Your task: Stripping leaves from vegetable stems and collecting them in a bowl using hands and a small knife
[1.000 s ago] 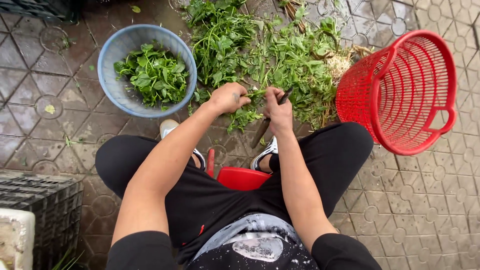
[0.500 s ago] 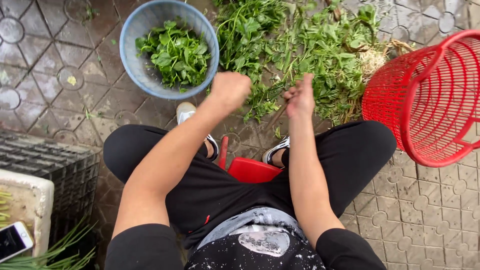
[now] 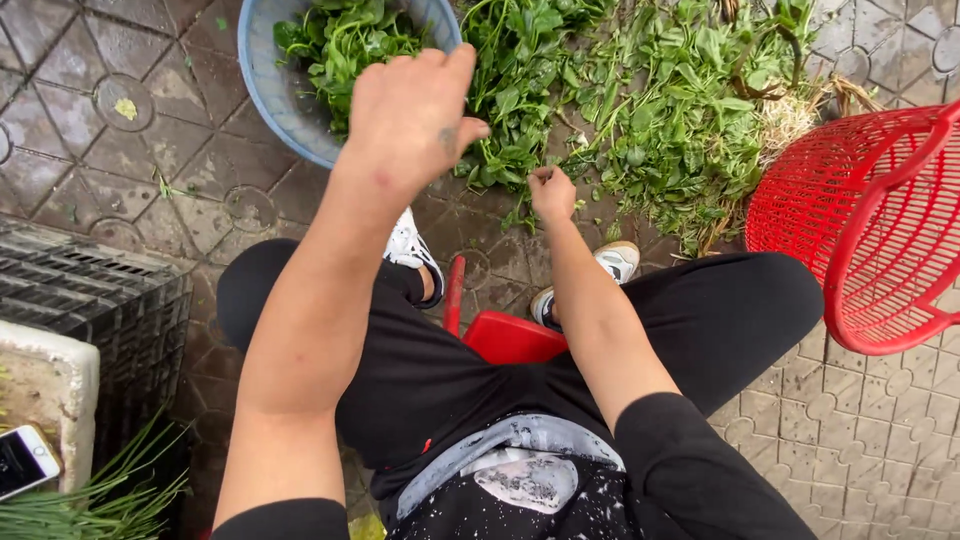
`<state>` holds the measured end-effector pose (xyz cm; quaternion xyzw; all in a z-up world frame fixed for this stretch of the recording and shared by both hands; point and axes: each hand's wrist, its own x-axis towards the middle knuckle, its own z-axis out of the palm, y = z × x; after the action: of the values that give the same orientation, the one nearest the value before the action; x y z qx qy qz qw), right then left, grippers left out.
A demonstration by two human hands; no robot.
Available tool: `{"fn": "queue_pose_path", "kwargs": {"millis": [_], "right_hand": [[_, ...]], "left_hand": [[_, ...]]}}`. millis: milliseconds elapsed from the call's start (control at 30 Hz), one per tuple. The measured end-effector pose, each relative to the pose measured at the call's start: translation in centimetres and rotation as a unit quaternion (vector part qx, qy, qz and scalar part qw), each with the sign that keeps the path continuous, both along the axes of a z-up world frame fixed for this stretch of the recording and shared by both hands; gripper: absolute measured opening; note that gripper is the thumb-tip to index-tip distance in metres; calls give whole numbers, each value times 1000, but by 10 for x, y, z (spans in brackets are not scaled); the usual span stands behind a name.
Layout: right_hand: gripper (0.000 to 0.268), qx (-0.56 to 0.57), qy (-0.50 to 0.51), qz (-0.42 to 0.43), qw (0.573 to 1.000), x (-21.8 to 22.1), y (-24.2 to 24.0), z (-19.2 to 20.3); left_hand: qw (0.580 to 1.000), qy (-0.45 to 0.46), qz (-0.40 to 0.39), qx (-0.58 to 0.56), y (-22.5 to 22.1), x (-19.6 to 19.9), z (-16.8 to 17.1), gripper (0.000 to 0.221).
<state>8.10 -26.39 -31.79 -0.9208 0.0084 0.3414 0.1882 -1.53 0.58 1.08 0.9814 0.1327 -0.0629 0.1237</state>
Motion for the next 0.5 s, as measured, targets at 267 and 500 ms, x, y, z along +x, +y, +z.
{"fn": "queue_pose_path", "kwargs": {"millis": [267, 500], "right_hand": [[13, 382, 151, -200, 889, 15, -34, 145], [8, 635, 122, -262, 716, 7, -53, 192]], "left_hand": [[993, 81, -85, -20, -68, 61, -34, 22], [986, -18, -129, -103, -136, 84, -116, 31]]}}
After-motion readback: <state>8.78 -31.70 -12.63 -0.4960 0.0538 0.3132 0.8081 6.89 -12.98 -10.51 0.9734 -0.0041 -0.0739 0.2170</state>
